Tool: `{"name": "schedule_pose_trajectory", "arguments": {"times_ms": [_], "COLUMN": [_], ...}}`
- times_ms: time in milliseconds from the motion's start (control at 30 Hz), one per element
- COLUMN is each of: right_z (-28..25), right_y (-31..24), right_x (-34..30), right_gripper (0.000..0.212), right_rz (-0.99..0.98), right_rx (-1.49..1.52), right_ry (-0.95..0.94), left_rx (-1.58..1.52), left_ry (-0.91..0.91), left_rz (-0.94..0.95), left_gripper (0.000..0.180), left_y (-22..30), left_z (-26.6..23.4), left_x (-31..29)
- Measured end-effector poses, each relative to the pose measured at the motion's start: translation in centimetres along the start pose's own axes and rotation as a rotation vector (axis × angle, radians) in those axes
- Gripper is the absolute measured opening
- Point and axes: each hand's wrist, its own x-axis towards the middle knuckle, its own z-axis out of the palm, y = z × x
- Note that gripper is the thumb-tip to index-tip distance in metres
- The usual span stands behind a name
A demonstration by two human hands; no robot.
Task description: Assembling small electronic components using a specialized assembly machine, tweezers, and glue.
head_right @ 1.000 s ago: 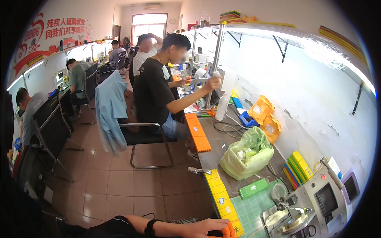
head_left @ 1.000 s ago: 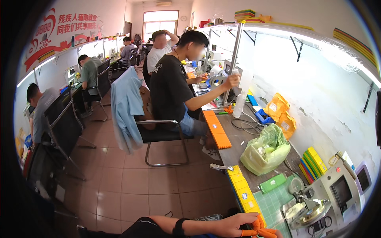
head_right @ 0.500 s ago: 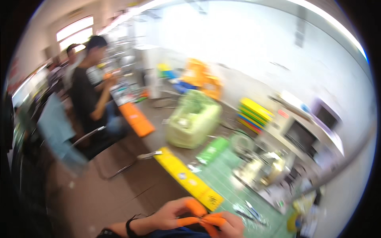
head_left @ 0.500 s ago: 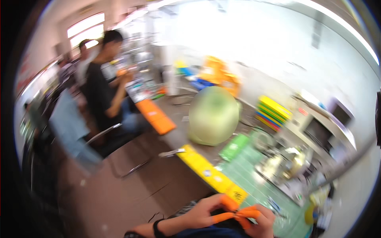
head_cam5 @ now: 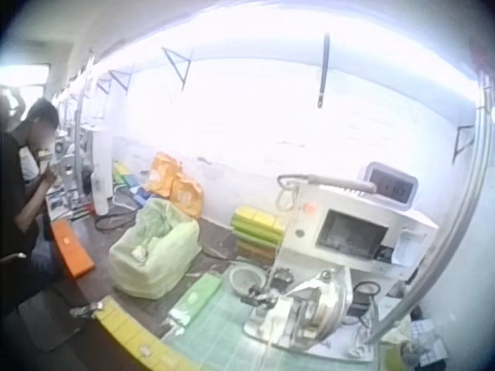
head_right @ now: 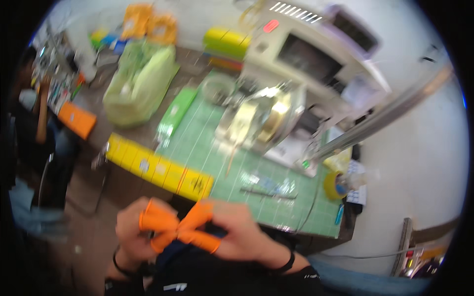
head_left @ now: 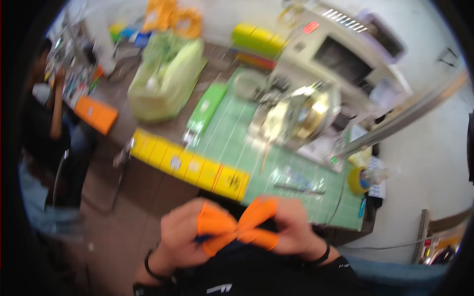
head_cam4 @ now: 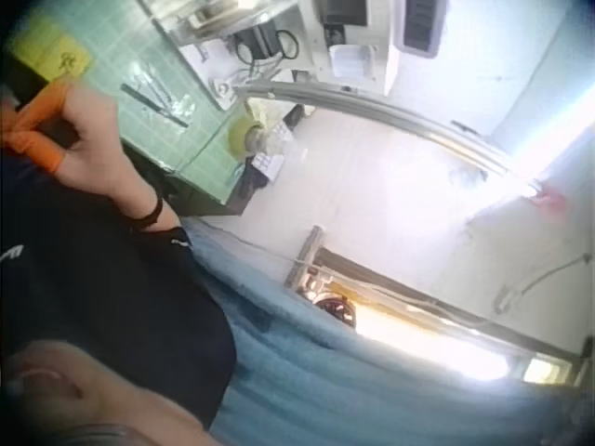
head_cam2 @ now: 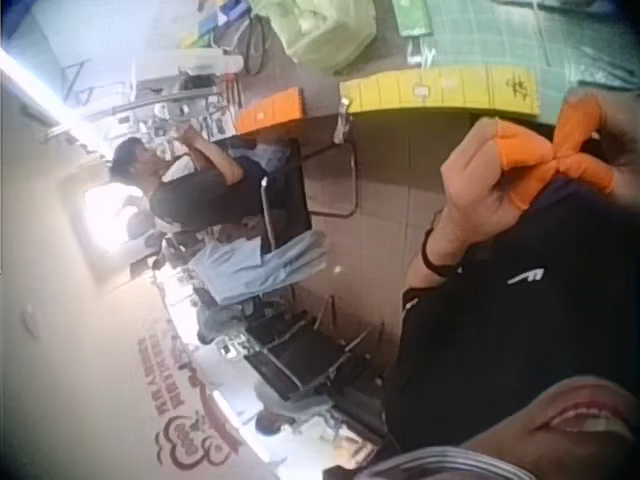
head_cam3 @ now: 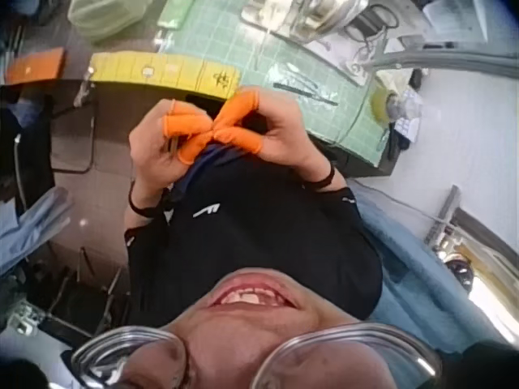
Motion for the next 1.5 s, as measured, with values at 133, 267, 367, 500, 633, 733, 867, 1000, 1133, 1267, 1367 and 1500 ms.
{"name": "schedule_pose_trajectory", "arguments": {"times_ms": [133, 267, 367, 500, 633, 733, 867, 1000, 1133, 1267, 1367, 1500], "right_z": [0.2, 0.9, 1.2, 1.5, 2.1, 2.8, 3.0, 3.7, 4.7, 5.3, 5.6, 6.5], "right_y": [-1.2, -0.3, 0.0, -0.2, 0.1, -0.3, -0.7, 0.6, 1.3, 1.4, 1.0, 1.6], "right_x": [0.7, 1.6, 1.5, 1.6, 1.5, 1.3, 2.2, 2.6, 3.4, 4.1, 4.4, 3.8], "right_gripper": [0.028, 0.034, 0.035, 0.033, 0.029, 0.026, 0.031, 0.037, 0.039, 0.04, 0.036, 0.033], "right_rz": [0.026, 0.029, -0.007, -0.04, -0.135, -0.158, -0.324, -0.423, -0.494, -0.529, -0.532, -0.453], "right_rx": [0.203, 0.245, 0.165, 0.073, 0.007, -0.028, -0.355, -0.491, -0.513, -0.501, -0.53, -0.414], "right_ry": [0.072, 0.073, 0.053, 0.034, 0.075, 0.141, 0.121, 0.018, -0.044, -0.118, -0.11, -0.058], "left_rx": [-0.088, -0.082, -0.055, -0.05, -0.052, -0.029, -0.572, -0.629, -0.672, -0.732, -0.752, -0.456], "left_ry": [0.06, 0.068, 0.065, 0.059, 0.091, 0.01, 0.253, 0.165, 0.186, 0.202, 0.246, 0.222], "left_rz": [-0.098, -0.144, -0.136, -0.084, -0.078, 0.027, -0.458, -0.495, -0.567, -0.602, -0.575, -0.368], "left_gripper": [0.025, 0.028, 0.032, 0.033, 0.029, 0.038, 0.05, 0.043, 0.032, 0.027, 0.027, 0.025], "left_y": [0.9, 0.6, 0.4, 0.0, -0.1, -0.1, 0.9, -0.2, -0.2, -0.4, -0.4, -0.9], "left_z": [-0.6, -1.4, -1.7, -1.8, -1.9, -2.0, -2.0, -3.2, -3.9, -4.6, -4.5, -4.3], "left_x": [-0.3, -0.9, -1.3, -1.5, -1.6, -1.8, -3.1, -4.4, -5.8, -6.3, -6.4, -7.1]}}
